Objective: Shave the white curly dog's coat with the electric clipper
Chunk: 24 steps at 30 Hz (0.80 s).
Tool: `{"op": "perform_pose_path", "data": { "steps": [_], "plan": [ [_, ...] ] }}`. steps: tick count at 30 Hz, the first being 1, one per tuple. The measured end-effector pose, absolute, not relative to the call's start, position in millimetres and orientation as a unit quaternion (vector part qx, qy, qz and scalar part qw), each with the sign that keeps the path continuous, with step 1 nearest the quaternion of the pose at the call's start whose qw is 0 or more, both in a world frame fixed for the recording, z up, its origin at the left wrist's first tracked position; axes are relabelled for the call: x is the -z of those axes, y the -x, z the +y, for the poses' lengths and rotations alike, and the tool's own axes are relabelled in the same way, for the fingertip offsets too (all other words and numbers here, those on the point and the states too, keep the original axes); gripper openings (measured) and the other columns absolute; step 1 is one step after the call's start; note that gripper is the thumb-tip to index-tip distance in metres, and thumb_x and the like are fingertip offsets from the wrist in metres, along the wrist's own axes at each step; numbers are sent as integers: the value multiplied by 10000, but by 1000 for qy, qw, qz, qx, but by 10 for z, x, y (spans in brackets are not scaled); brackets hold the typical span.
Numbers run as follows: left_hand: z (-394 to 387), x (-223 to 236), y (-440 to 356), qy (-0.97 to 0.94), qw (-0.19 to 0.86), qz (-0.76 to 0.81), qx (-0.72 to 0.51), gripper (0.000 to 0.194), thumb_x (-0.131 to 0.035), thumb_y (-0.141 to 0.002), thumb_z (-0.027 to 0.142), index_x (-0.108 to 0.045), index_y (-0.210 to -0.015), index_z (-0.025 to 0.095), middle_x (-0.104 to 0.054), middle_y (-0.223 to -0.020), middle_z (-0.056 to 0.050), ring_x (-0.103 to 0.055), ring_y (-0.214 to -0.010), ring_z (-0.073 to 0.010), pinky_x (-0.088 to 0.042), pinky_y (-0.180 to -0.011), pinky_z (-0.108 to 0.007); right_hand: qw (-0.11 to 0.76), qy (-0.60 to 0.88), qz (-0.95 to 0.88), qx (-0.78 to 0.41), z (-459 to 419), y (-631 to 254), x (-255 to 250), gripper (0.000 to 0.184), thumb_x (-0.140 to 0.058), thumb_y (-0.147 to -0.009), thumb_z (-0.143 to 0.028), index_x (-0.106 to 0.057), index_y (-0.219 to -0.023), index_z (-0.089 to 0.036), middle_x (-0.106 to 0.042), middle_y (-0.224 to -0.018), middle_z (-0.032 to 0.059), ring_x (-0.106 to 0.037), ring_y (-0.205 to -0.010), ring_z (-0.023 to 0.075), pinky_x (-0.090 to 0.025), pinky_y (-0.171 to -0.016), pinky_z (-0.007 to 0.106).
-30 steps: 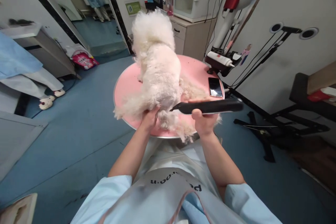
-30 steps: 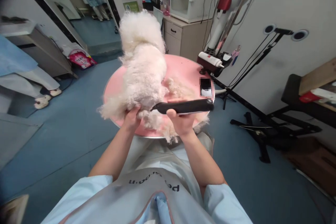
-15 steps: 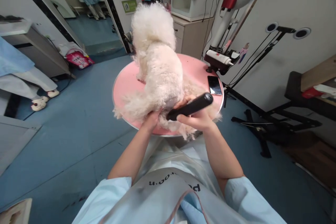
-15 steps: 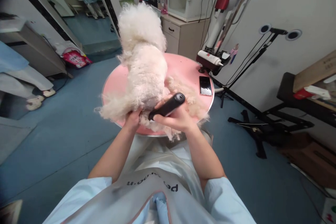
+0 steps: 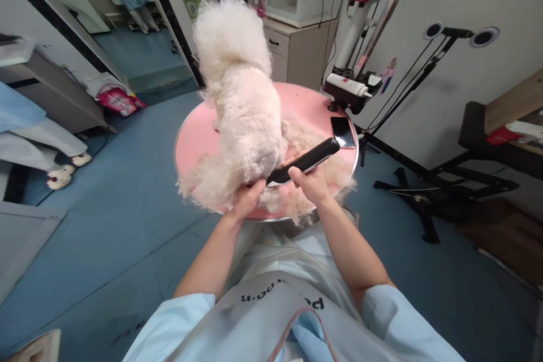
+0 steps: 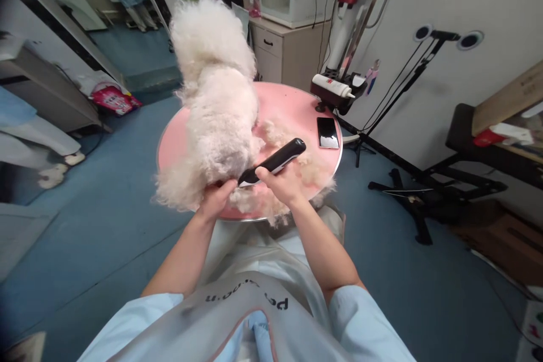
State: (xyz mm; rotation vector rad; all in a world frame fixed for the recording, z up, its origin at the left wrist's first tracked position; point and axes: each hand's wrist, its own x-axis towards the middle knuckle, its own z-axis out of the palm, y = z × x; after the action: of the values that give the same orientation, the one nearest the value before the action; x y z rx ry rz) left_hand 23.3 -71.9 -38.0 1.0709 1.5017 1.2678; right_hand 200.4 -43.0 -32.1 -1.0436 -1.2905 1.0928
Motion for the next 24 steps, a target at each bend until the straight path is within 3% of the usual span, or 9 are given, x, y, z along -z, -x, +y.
{"op": "perform_pose_path", "data": {
  "steps": [2,4,7,9,13,16,19,24],
  "plan": [
    [-738,358,-185,-476,412,629,-456,132,-678,-673,323,-645,-664,195,-668,-714,-22,-666,-902,-261,-514,-912,-349,531,418,-528,-514,-427,-2020,367,297,-748,-693,-420,-556,-685,-194,-538,-523,-50,-478,-454,88,-393,-405,210],
    [-756,332,-136,-518,412,620,-421,90,-665,-663,283,-641,-679,197,-649,-693,-12,-644,-814,-235,-518,-851,-337,516,401,-511,-559,-418,-2039,388,277,-734,-698,-400,-549,-697,-194,-523,-498,-67,-441,-400,69,-363,-369,191],
    [-781,304,-87,-538,441,593,-406,160,-695,-640,226,-671,-796,205,-683,-815,-21,-636,-902,-228,-495,-943,-338,507,375,-490,-602,-384,-2067,408,308,-755,-669,-418,-553,-720,-191,-602,-563,-48,-455,-391,62,-363,-350,182],
    [-795,301,-72,-527,462,585,-409,205,-709,-648,224,-677,-850,209,-694,-897,-39,-632,-1008,-245,-466,-1020,-357,545,371,-458,-596,-359,-2071,423,367,-767,-655,-480,-551,-712,-189,-642,-609,-26,-452,-385,58,-347,-338,183],
    [-809,308,-65,-506,437,596,-446,336,-715,-685,294,-681,-1010,217,-685,-1145,-69,-569,-1223,-272,-403,-1121,-393,636,423,-388,-515,-379,-2011,427,450,-714,-707,-598,-533,-646,-191,-573,-507,-32,-408,-345,57,-315,-325,198],
    [-822,289,-76,-513,419,585,-467,468,-738,-697,405,-672,-1119,213,-634,-1302,-80,-490,-1345,-268,-283,-1213,-374,591,448,-421,-523,-481,-1929,392,457,-750,-694,-570,-518,-592,-190,-499,-426,-45,-429,-345,72,-326,-331,199],
    [-845,252,-100,-543,426,584,-427,504,-743,-706,475,-686,-1117,189,-664,-1257,-102,-537,-1299,-285,-286,-1208,-380,554,451,-429,-554,-594,-1877,355,492,-749,-677,-606,-510,-574,-188,-471,-397,-50,-416,-333,72,-320,-322,199],
    [-880,203,-103,-503,421,633,-412,354,-743,-719,391,-722,-1010,191,-712,-1126,-92,-592,-1218,-290,-309,-1185,-390,548,444,-401,-585,-685,-1946,380,573,-748,-591,-716,-564,-607,-174,-543,-442,-18,-414,-351,72,-319,-326,210]
  ]
}}
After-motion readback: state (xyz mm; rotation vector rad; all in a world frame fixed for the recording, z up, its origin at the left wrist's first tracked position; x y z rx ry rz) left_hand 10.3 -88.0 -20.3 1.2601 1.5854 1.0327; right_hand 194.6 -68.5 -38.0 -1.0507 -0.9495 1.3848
